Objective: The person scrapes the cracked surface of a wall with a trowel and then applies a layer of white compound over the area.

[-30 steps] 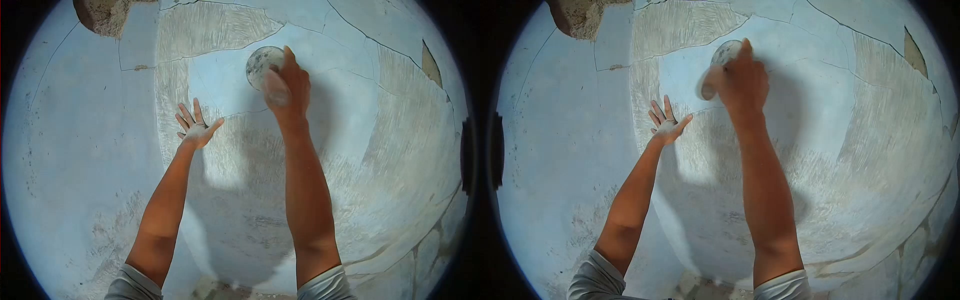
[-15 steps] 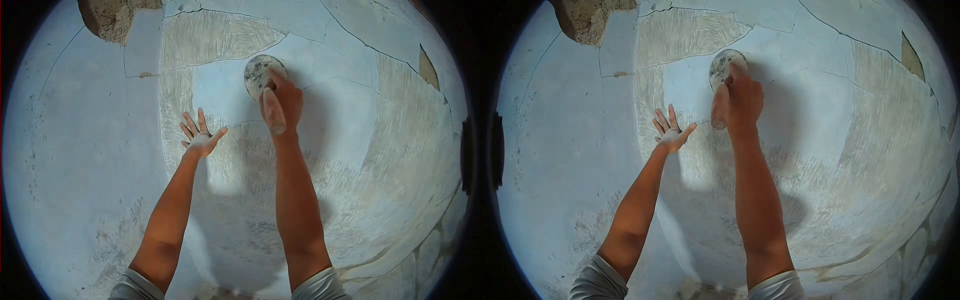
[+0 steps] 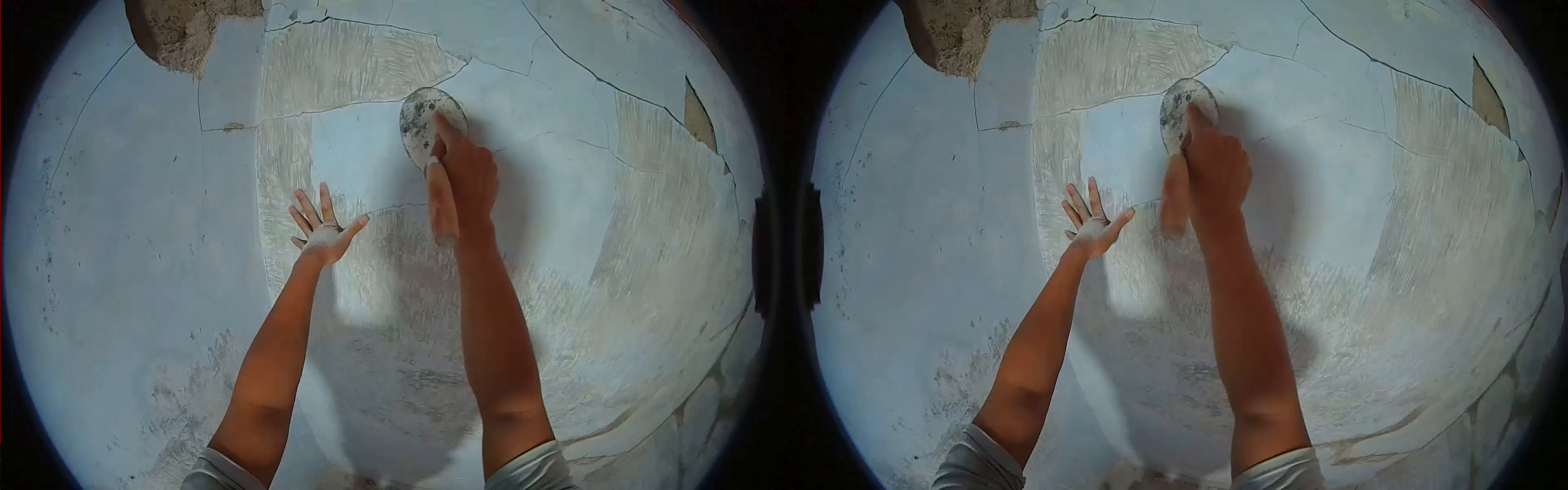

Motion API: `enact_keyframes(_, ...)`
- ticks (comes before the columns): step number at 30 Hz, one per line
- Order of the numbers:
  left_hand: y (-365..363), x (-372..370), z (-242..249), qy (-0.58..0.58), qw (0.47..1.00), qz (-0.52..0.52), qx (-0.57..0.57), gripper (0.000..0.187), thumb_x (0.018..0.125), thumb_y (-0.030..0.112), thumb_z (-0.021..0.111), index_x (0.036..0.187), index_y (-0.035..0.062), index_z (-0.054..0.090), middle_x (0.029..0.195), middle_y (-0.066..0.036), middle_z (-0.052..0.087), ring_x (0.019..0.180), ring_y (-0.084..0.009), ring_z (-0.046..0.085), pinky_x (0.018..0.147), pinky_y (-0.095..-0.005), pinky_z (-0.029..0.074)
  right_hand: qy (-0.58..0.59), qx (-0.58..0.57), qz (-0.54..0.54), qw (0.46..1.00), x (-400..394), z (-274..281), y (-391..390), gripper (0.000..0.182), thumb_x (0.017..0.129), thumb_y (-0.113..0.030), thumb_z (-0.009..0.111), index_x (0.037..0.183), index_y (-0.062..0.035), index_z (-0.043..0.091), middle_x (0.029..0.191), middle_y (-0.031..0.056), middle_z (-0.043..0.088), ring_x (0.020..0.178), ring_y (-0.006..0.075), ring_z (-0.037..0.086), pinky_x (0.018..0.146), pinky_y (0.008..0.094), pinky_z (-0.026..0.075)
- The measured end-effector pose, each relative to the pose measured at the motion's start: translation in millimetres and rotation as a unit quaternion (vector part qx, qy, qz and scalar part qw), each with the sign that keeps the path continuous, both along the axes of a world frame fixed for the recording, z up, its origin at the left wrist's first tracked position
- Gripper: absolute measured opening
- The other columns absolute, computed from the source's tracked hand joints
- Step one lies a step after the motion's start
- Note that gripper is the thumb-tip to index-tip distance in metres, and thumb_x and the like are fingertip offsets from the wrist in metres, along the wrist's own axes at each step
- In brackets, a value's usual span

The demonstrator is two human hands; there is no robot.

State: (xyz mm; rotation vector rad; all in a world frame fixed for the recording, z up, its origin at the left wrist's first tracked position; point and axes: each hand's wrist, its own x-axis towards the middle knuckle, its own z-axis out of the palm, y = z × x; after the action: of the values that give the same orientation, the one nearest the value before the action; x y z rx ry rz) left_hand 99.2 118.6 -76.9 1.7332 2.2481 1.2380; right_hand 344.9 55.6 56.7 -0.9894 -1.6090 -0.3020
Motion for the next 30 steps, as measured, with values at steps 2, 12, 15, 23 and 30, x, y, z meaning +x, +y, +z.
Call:
enact_keyframes(2,-2,-1,2,-0.002,1.000,-0.003,-0.001,0.134,0.080,0.097,0.052,0.161,0.0364,-0.036,0.163,-0.017,-0.050,0.150,-0.0461,-0.044,0.115,-0.0840,-0.006,-0.048,0.066,-0.093,0.992,6,-5,-3,0.040,0.094,-0.014,0.065,0.133,-0.0073,0.071,0.120,0.0122,0.074,0.119,0.0287,0.069,0.105,0.0453,0.051)
enact_keyframes(12,-6,4,3,0.009,1.000,0.011,-0.012,0.133,0.085,0.093,0.054,0.162,0.0327,-0.036,0.164,-0.018,-0.049,0.152,-0.0472,-0.040,0.114,-0.0846,-0.004,-0.310,0.273,0.024,0.910,31,-33,53,0.028,0.087,-0.014,0.072,0.114,-0.0072,0.076,0.144,0.0068,0.067,0.147,0.0229,0.051,0.129,0.0534,0.030)
enact_keyframes(15,-5,5,2,0.007,1.000,0.017,-0.007,0.131,0.085,0.091,0.055,0.162,0.0343,-0.036,0.164,-0.018,-0.049,0.152,-0.0471,-0.040,0.115,-0.0839,-0.004,-0.294,0.243,0.066,0.922,21,-19,58,0.023,0.085,-0.012,0.071,0.107,-0.0070,0.076,0.140,0.0075,0.070,0.144,0.0249,0.055,0.120,0.0508,0.043)
enact_keyframes(23,-3,4,-3,0.008,1.000,0.014,0.021,0.134,0.085,0.091,0.056,0.163,0.0308,-0.035,0.165,-0.019,-0.047,0.153,-0.0479,-0.039,0.114,-0.0846,-0.004,-0.303,0.161,0.070,0.937,13,11,34,0.022,0.090,-0.008,0.067,0.109,-0.0052,0.077,0.129,0.0151,0.075,0.122,0.0300,0.072,0.100,0.0379,0.059)
enact_keyframes(30,-1,2,-4,0.014,1.000,0.014,0.013,0.133,0.082,0.095,0.053,0.163,0.0343,-0.033,0.165,-0.019,-0.047,0.151,-0.0478,-0.041,0.115,-0.0840,-0.006,-0.262,0.231,0.128,0.928,15,3,35,0.015,0.079,-0.017,0.072,0.084,-0.0026,0.072,0.097,0.0178,0.074,0.095,0.0370,0.074,0.084,0.0483,0.060)
